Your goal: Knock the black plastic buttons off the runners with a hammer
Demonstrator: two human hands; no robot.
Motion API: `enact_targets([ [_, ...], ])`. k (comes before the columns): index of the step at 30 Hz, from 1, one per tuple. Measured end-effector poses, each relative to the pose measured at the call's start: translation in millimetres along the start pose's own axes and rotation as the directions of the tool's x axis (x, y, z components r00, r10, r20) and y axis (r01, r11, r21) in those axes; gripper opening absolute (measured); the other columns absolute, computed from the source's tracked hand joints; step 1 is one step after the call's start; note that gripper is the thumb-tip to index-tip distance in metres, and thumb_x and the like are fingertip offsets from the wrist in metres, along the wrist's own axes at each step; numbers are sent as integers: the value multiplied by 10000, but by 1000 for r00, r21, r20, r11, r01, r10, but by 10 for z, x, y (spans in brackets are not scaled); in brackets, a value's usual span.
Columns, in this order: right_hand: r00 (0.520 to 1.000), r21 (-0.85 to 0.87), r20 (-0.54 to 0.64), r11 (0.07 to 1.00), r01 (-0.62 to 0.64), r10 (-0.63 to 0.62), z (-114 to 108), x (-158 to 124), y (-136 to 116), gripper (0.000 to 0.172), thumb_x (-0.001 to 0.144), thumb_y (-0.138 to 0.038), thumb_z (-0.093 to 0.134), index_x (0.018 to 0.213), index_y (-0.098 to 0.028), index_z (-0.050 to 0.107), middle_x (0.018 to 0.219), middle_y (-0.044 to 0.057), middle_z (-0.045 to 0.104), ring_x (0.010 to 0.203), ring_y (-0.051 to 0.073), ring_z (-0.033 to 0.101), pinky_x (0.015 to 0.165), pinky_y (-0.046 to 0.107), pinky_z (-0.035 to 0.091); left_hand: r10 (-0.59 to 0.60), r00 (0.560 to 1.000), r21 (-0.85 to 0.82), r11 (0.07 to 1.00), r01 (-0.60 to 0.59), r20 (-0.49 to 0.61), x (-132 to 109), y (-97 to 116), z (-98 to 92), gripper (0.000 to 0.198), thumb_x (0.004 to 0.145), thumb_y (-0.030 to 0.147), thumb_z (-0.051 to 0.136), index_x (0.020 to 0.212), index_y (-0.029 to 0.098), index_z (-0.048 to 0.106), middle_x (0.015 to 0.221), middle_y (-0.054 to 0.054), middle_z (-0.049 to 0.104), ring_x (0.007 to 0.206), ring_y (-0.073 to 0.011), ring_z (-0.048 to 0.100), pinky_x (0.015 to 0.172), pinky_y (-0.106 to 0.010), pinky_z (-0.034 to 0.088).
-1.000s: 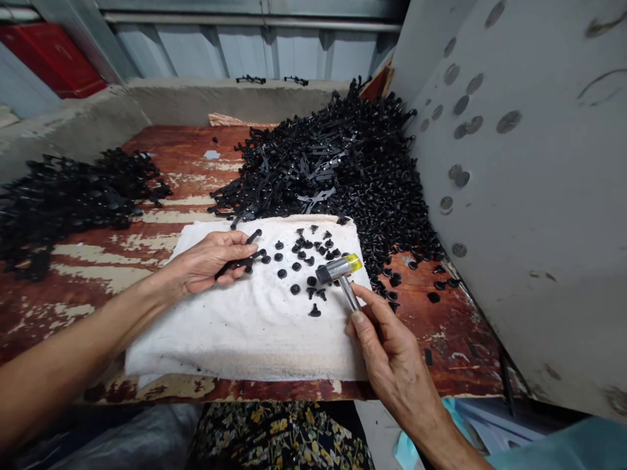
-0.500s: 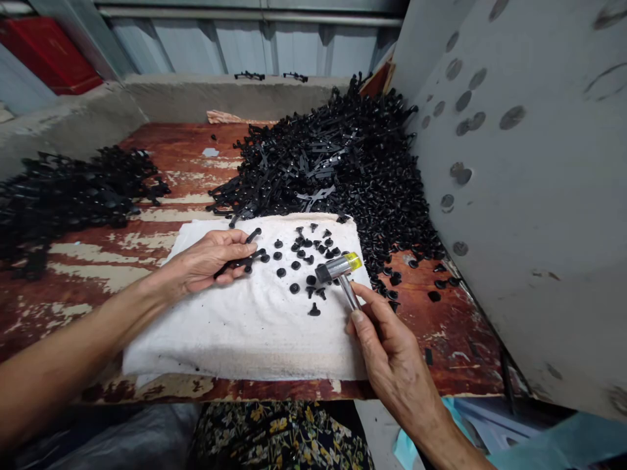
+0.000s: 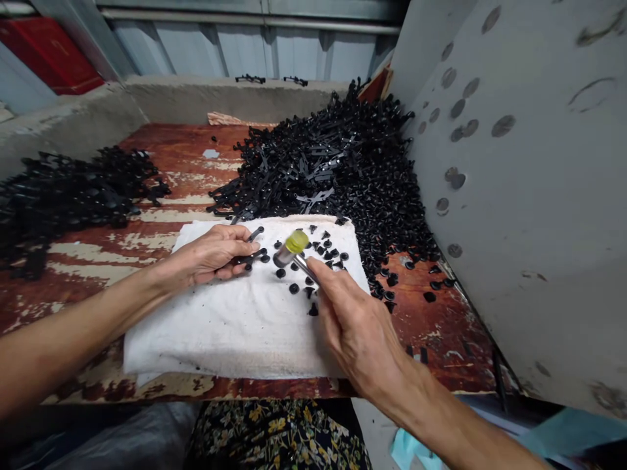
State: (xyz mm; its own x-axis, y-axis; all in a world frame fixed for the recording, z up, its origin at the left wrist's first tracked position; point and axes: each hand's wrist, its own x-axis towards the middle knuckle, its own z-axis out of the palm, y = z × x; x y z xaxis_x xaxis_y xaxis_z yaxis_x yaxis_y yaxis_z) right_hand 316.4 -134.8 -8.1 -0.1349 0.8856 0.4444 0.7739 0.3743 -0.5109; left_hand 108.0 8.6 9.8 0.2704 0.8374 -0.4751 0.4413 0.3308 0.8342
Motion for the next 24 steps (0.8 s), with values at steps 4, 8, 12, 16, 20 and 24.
enact_targets([
  [4, 991, -172, 124, 983, 66, -45, 138, 306, 4, 509, 898, -86, 383, 1382, -162, 521, 943, 103, 692, 749, 192, 665, 661, 309, 549, 4, 1000, -33, 999, -4, 16, -11, -17, 8, 222, 858, 148, 582, 667, 194, 478, 435, 43, 500, 293, -42, 387, 301, -129, 206],
  [8, 977, -336, 208, 935, 112, -42, 238, 414, 26, 578, 843, -45, 389, 1405, -134, 493, 851, 76, 633, 561, 146, 520, 475, 252, 390, 5, 999, -77, 997, -2, 36, -33, -5, 20, 218, 854, 107, 575, 671, 188, 488, 426, 49, 476, 291, -46, 384, 281, -133, 185],
  [12, 970, -366, 228, 917, 162, -80, 239, 404, 14, 565, 857, -57, 370, 1407, -116, 490, 822, 62, 592, 529, 135, 458, 468, 257, 335, -3, 998, -130, 991, 12, 69, -51, 3, 6, 234, 864, 71, 535, 671, 189, 474, 435, 48, 467, 309, -55, 412, 270, -125, 200],
  [16, 969, -361, 228, 917, 171, -90, 233, 392, 3, 560, 860, -53, 356, 1398, -105, 501, 793, 53, 564, 517, 137, 440, 465, 268, 315, -25, 994, -198, 979, 45, 106, -78, -3, -18, 233, 848, 22, 486, 688, 190, 468, 464, 39, 490, 329, -69, 457, 267, -120, 229],
  [20, 971, -350, 229, 924, 153, -74, 236, 396, 19, 569, 862, -64, 365, 1417, -122, 477, 812, 54, 569, 527, 135, 443, 475, 263, 325, -32, 996, -180, 983, 47, 86, -93, 25, -10, 253, 814, -11, 480, 662, 190, 460, 426, 35, 486, 320, -74, 457, 272, -118, 220],
  [24, 969, -340, 243, 931, 131, -48, 230, 397, 11, 579, 857, -65, 359, 1422, -128, 473, 816, 58, 581, 523, 135, 437, 476, 265, 343, -8, 999, -101, 995, 12, 43, -90, 44, 0, 240, 782, -6, 509, 638, 183, 479, 404, 15, 506, 302, -70, 436, 278, -121, 210],
])
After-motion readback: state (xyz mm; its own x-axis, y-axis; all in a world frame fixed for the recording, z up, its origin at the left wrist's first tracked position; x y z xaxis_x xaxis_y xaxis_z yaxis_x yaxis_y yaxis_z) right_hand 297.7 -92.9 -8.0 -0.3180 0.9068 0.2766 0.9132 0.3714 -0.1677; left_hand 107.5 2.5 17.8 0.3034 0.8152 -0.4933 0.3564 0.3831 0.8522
